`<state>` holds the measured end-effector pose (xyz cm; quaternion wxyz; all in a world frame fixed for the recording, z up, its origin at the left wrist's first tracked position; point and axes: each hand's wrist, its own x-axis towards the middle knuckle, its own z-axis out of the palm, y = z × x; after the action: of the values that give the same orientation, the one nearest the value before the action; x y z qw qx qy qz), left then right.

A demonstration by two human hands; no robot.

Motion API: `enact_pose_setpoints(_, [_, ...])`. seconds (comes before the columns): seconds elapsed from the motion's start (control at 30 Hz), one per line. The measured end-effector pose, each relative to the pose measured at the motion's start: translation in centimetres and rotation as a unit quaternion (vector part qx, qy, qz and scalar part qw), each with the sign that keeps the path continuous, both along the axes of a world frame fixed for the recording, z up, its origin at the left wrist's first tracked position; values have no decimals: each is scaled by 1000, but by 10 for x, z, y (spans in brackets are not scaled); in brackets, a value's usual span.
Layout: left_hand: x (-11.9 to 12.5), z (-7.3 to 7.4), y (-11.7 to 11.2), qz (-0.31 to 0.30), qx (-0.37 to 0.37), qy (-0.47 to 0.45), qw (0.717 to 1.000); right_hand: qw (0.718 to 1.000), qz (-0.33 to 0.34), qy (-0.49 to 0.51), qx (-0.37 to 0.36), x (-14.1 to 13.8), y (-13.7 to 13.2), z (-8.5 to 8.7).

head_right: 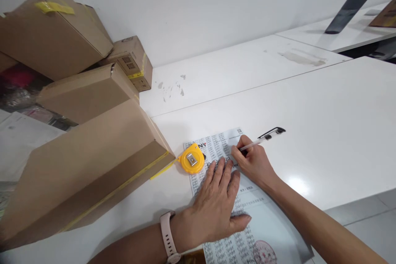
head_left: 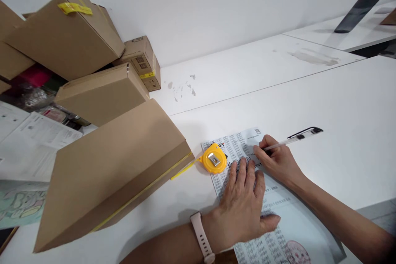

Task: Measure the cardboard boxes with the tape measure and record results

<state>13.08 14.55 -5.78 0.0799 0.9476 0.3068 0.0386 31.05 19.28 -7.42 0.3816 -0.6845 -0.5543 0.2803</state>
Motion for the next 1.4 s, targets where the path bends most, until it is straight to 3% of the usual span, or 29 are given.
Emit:
enact_pose_setpoints(0.3, [-1, -1, 0, -1, 13, -5, 1000, 998, -8, -11, 60, 5, 4, -4])
enact_pose_setpoints(0.5, [0, -9, -2, 20, 110, -120, 986, 965, 95, -176, 171, 19, 12, -13])
enact_pose_setpoints(0.57, [-3, -7, 1, 57, 140, -179, 972, 957, 105, -201, 182, 20, 14, -18])
enact_pose_setpoints(0.67, [-12, 0, 8, 172, 135, -218, 951, 953, 91, -212, 194, 19, 16, -22])
enact_pose_setpoints(0.77, [-22, 3, 17, 276, 79, -209, 935, 956, 75, -201, 198, 18, 17, -24])
enact_pose_setpoints(0.9, [-30, 0, 29, 331, -26, -221, 917, 957, 70, -188, 209, 18, 17, -23])
enact_pose_setpoints(0.97, [-32, 5, 32, 333, -52, -244, 909, 957, 44, -174, 229, 16, 15, -17])
enact_pose_setpoints(1.07, [-39, 24, 24, 314, -118, -315, 888, 965, 17, -113, 237, 9, 6, 4])
enact_pose_setpoints(1.1, [-41, 33, 18, 298, -177, -362, 866, 974, 29, -76, 211, 5, 1, 14])
enact_pose_setpoints(1.17, [-48, 53, 5, 249, -307, -460, 795, 988, 98, 20, 119, -6, -10, 37])
enact_pose_setpoints(1.23, [-55, 71, -9, 210, -369, -517, 743, 976, 191, 105, 30, -20, -20, 59])
enact_pose_setpoints(1.33, [-66, 91, -23, 213, -353, -530, 741, 948, 280, 148, -21, -43, -31, 86])
enact_pose_setpoints(1.4, [-76, 99, -29, 225, -343, -529, 743, 941, 293, 165, -30, -58, -34, 99])
